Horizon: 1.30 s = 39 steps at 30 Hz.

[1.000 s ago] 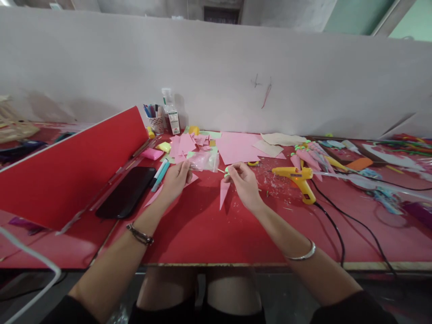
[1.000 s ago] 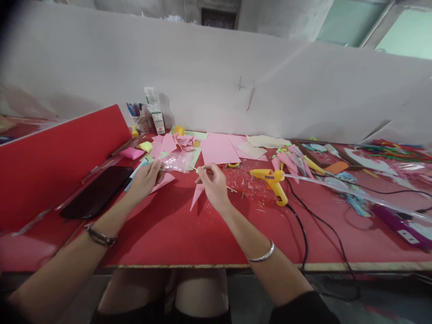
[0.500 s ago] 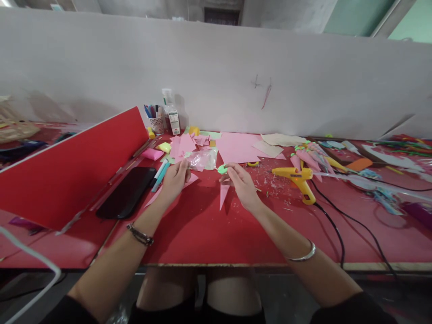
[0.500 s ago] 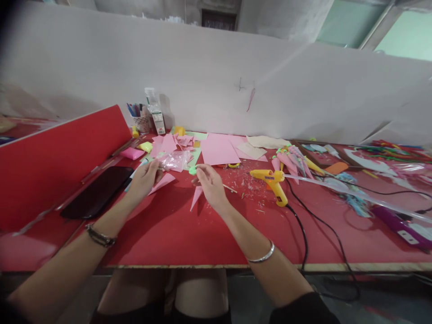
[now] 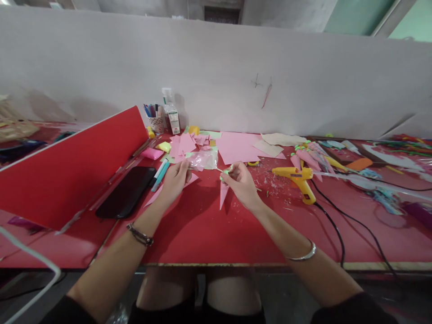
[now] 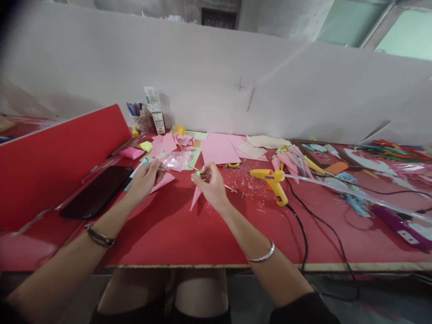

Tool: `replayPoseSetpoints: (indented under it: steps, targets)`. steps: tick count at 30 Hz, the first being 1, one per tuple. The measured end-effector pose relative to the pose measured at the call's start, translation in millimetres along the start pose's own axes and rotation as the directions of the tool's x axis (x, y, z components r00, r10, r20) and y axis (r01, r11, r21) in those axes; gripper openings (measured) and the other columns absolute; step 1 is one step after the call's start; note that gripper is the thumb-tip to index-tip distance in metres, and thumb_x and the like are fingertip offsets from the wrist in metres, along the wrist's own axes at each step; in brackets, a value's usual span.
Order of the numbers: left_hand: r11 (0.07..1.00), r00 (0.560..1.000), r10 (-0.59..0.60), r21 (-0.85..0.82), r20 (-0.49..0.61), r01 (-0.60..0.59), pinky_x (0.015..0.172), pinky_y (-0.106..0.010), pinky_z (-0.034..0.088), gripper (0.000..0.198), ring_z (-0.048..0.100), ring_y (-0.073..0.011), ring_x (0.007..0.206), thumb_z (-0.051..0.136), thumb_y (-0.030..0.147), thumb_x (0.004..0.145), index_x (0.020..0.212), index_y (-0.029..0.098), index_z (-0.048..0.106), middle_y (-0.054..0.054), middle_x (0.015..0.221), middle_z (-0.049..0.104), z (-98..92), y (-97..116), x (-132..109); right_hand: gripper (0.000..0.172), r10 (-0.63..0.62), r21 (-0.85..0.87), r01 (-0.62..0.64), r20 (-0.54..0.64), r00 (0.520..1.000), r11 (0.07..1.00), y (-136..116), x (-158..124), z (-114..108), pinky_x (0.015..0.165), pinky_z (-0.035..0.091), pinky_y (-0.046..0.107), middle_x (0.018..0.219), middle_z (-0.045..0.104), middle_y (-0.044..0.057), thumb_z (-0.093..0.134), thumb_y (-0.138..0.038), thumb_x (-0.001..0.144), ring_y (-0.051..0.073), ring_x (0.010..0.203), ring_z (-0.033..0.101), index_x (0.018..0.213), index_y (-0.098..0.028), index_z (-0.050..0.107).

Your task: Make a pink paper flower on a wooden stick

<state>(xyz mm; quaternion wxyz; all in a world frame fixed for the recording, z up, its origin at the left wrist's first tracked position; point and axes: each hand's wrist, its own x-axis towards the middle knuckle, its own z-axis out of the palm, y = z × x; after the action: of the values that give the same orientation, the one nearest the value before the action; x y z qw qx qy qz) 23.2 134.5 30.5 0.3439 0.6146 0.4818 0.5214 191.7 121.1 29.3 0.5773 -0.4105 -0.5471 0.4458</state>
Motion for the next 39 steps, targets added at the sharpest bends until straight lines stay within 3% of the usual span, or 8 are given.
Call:
replayPoseSetpoints:
  steps: [15,19,26,35,39]
  targets:
    - [1.000,1.000,0.021,-0.004,0.004,-0.021,0.038,-0.023,0.021,0.040,0.027,-0.0069,0.034,0.030,0.041,0.083,0.062,0.015,0.052,0.007,0.037,0.030,-0.9,-0.4,-0.8,0.033,-0.089,-0.250,0.106,0.078,0.993,0.962,-5.9,-3.4,-1.3,0.055,0.033,0.024,0.051,0.040,-0.004,0.055,-0.029,0.064,0.009,0.056,0.043,0.042,-0.019,0.032]
    - [1.000,1.000,0.031,-0.003,-0.004,-0.031,0.039,-0.023,0.021,0.039,0.028,-0.0071,0.034,0.030,0.040,0.083,0.062,0.015,0.052,0.007,0.037,0.031,-0.6,-0.5,-1.2,0.031,-0.049,-0.210,0.063,0.070,0.996,0.976,-3.8,-3.6,-0.4,0.047,0.028,0.022,0.048,0.030,-0.008,0.057,-0.027,0.061,0.006,0.046,0.031,0.050,-0.020,0.029]
    - [1.000,1.000,0.002,-0.007,-0.006,-0.002,0.038,-0.023,0.020,0.038,0.028,-0.0070,0.035,0.031,0.040,0.083,0.060,0.016,0.050,0.006,0.038,0.031,0.2,1.6,-1.5,0.028,0.001,-0.088,0.002,0.033,0.999,0.996,-4.0,-2.1,2.0,0.053,0.037,0.022,0.059,0.044,-0.007,0.061,-0.025,0.055,0.007,0.053,0.044,0.070,-0.021,0.037]
    - [1.000,1.000,-0.021,-0.020,-0.012,0.021,0.037,-0.022,0.021,0.038,0.027,-0.0069,0.034,0.029,0.036,0.083,0.059,0.015,0.051,0.007,0.037,0.031,1.3,3.1,-1.3,0.021,-0.016,-0.144,0.024,0.056,0.998,0.989,-4.7,-3.0,0.5,0.053,0.037,0.024,0.056,0.046,-0.004,0.061,-0.031,0.059,0.008,0.054,0.045,0.057,-0.019,0.044]
    - [0.990,0.993,-0.075,0.115,-0.097,0.086,0.038,-0.021,0.023,0.036,0.028,-0.0078,0.033,0.029,0.030,0.082,0.056,0.016,0.050,0.007,0.036,0.030,-1.1,3.7,0.7,0.019,-0.056,-0.095,0.059,0.037,0.998,0.994,-3.4,-1.9,1.1,0.056,0.040,0.024,0.059,0.048,-0.003,0.061,-0.028,0.059,0.009,0.057,0.046,0.058,-0.019,0.044]
